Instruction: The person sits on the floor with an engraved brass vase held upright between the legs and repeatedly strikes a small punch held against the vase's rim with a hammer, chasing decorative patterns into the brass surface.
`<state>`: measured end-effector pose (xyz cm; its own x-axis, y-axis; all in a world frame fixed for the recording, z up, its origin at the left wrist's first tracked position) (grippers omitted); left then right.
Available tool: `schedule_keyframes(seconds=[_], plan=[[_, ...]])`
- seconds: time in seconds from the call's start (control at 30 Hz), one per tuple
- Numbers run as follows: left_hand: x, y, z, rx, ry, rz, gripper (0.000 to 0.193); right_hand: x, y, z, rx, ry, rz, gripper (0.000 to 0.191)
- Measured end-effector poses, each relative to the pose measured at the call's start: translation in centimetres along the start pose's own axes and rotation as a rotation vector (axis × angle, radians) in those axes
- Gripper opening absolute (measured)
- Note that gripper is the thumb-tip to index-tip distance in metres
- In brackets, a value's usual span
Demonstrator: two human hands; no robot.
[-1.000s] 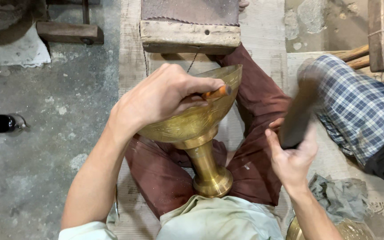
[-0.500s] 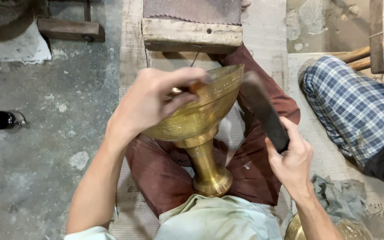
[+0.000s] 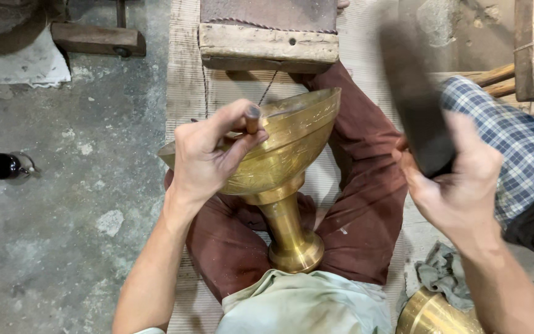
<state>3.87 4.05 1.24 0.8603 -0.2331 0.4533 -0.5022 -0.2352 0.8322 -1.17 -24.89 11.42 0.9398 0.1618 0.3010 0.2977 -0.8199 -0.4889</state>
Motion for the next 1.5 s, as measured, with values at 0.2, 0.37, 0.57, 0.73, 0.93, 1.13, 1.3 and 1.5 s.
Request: schedule_keyframes(seconds=[0.2, 0.37, 0.57, 0.73, 0.93, 1.13, 1.3, 1.5], plan=[[1.5, 0.5, -0.5, 0.105, -0.202, 0.163, 0.040, 0.4, -0.3, -0.4, -0.375, -0.126, 0.036, 0.031], [3.2, 0.8, -0.9, 0.015, -0.388, 0.161, 0.040, -4.1, 2.1, 1.9, -0.268, -0.037, 0.029, 0.035], [4.7, 1.4, -0.7, -0.042, -0.492, 0.213, 0.040, -7.7, 3.1, 3.7, -0.226, 0.023, 0.115, 0.044], [5.4, 2.3, -0.8, -0.012, -0.575, 0.169, 0.036, -9.0, 2.9, 4.9, 0.075, 0.154, 0.234, 0.041], [5.5, 3.0, -0.7, 0.022, -0.661, 0.059, 0.035, -9.8, 2.8, 6.1, 0.108, 0.216, 0.229, 0.035], [5.6, 2.8, -0.7, 0.012, -0.617, 0.121, 0.032, -10.2, 3.3, 6.7, 0.147, 0.225, 0.279, 0.037], [5.7, 2.8, -0.8, -0.020, -0.650, 0.167, 0.034, -10.1, 3.2, 6.4, -0.045, 0.197, 0.216, 0.039], [5.6, 2.5, -0.7, 0.057, -0.654, 0.155, 0.036, -10.3, 3.3, 6.4, -0.102, 0.167, 0.190, 0.040]])
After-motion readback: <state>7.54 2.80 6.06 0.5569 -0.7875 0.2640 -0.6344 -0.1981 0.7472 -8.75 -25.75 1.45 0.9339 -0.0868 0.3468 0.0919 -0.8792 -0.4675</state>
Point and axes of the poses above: each hand's wrist, its own x-axis towards the middle knuckle, its own z-axis out of the palm, y = z × x, the point moved 2 cm from there along x, towards the middle knuckle, and after that the axes turned 1 degree about -y, right-handed, at the moved point
